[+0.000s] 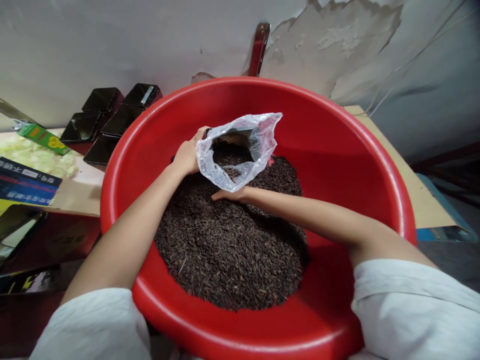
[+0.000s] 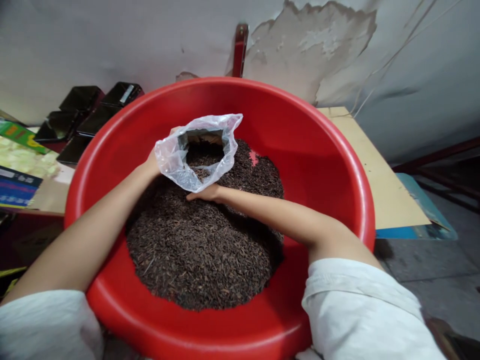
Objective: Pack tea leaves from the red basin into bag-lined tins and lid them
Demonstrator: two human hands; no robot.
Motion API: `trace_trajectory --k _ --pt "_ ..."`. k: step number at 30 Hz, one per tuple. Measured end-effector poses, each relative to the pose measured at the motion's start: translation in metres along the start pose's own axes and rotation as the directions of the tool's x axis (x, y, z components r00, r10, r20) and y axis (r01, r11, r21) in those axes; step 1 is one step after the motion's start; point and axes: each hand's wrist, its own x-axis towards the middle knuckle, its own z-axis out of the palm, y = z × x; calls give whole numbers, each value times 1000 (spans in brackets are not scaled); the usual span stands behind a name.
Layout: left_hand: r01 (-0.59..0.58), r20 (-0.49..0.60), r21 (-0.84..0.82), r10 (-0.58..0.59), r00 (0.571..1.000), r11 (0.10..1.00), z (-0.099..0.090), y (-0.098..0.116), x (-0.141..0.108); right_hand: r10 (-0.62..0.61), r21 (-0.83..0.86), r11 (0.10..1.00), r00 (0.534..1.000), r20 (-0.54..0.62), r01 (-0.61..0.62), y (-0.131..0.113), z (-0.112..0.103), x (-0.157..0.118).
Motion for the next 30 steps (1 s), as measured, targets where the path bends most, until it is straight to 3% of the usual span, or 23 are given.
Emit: trace_trajectory --k 6,10,19,22,26,28,30 --pt "-35 7 43 35 999 998 -2 4 -3 158 184 969 986 61 -166 -14 -14 -56" --pt "-57 -3 55 58 998 997 3 2 -2 247 307 904 950 191 -297 -24 -19 -88" --pt "-73 -10 35 73 997 997 6 4 -3 136 414 869 935 327 -271 -69 -22 -123" --pt "-56 -2 36 56 998 998 5 6 -4 66 386 908 965 255 -164 -89 -33 -124" --pt "-29 -9 15 29 1000 999 4 7 -5 20 258 966 998 57 -34 -120 -51 -112" --pt "-39 -1 27 39 999 999 4 8 -5 -17 70 997 998 -61 21 -131 -57 -100" --pt "-55 16 51 54 998 997 3 9 -5 -92 -230 972 981 -169 51 -136 -62 -85"
